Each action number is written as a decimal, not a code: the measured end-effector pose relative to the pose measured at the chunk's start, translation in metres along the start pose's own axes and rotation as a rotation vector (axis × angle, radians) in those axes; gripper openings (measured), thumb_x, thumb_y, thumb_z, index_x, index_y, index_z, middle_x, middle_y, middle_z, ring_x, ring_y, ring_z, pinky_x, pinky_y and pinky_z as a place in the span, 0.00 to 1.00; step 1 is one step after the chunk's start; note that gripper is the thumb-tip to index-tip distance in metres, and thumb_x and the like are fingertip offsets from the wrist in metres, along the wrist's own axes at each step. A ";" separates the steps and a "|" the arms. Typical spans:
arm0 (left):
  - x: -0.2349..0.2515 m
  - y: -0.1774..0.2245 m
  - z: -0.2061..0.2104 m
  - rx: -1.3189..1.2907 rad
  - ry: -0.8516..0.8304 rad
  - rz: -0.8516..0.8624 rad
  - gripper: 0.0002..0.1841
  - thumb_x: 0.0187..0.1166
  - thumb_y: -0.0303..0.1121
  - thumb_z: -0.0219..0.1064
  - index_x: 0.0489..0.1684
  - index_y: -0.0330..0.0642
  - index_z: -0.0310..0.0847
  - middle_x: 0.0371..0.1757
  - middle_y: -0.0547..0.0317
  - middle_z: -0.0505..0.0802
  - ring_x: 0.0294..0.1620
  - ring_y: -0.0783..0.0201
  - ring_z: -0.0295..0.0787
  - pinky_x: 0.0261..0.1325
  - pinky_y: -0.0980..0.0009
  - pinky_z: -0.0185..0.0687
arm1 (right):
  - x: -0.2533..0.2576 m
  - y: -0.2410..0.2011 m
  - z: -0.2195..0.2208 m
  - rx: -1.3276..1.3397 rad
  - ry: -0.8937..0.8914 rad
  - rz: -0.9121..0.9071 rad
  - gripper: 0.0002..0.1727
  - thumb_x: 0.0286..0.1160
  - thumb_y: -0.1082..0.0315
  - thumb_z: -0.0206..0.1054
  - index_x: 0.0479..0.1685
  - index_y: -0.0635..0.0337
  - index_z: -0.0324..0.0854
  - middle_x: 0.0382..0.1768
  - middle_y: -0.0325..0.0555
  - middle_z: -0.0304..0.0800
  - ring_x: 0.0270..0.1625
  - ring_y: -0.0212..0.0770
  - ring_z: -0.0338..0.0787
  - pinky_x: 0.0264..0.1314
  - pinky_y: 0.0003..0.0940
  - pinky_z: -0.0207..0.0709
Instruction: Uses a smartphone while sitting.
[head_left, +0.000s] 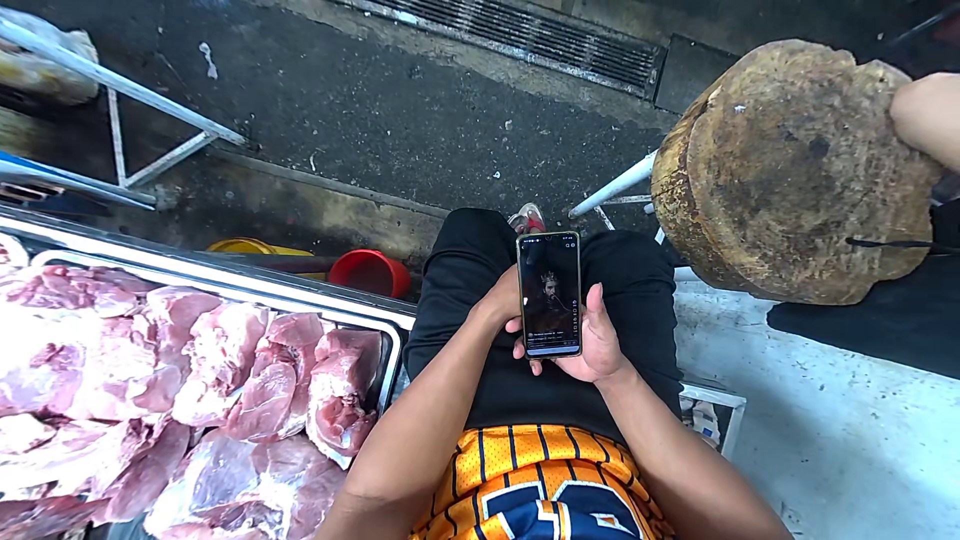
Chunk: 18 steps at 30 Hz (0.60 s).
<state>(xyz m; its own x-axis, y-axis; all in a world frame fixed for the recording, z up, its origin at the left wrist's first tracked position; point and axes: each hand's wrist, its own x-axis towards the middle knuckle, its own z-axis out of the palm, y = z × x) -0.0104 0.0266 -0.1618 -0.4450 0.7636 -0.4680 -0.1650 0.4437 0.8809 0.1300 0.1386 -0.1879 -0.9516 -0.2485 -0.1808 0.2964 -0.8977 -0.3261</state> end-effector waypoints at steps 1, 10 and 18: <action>0.000 0.000 0.000 0.002 0.001 0.002 0.08 0.70 0.28 0.74 0.44 0.44 0.84 0.34 0.65 0.88 0.34 0.74 0.83 0.43 0.71 0.82 | 0.000 0.000 0.001 0.004 0.004 -0.001 0.52 0.66 0.17 0.50 0.78 0.51 0.72 0.66 0.71 0.84 0.54 0.66 0.92 0.42 0.50 0.89; 0.001 -0.003 0.000 0.009 0.006 0.012 0.08 0.70 0.28 0.74 0.43 0.44 0.84 0.33 0.65 0.88 0.33 0.76 0.83 0.42 0.73 0.81 | 0.000 -0.001 0.002 0.008 0.013 0.007 0.52 0.66 0.16 0.49 0.78 0.49 0.72 0.66 0.71 0.84 0.55 0.66 0.92 0.41 0.50 0.89; 0.001 -0.002 -0.001 0.033 0.007 0.025 0.06 0.73 0.32 0.72 0.43 0.45 0.85 0.35 0.66 0.89 0.35 0.75 0.84 0.45 0.71 0.82 | 0.000 0.000 0.000 -0.003 0.009 0.003 0.50 0.67 0.18 0.52 0.78 0.50 0.72 0.66 0.71 0.84 0.54 0.66 0.92 0.42 0.51 0.89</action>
<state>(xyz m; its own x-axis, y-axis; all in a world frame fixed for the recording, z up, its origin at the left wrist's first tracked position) -0.0108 0.0257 -0.1641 -0.4543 0.7715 -0.4455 -0.1246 0.4401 0.8892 0.1295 0.1387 -0.1875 -0.9500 -0.2479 -0.1899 0.2994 -0.8960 -0.3279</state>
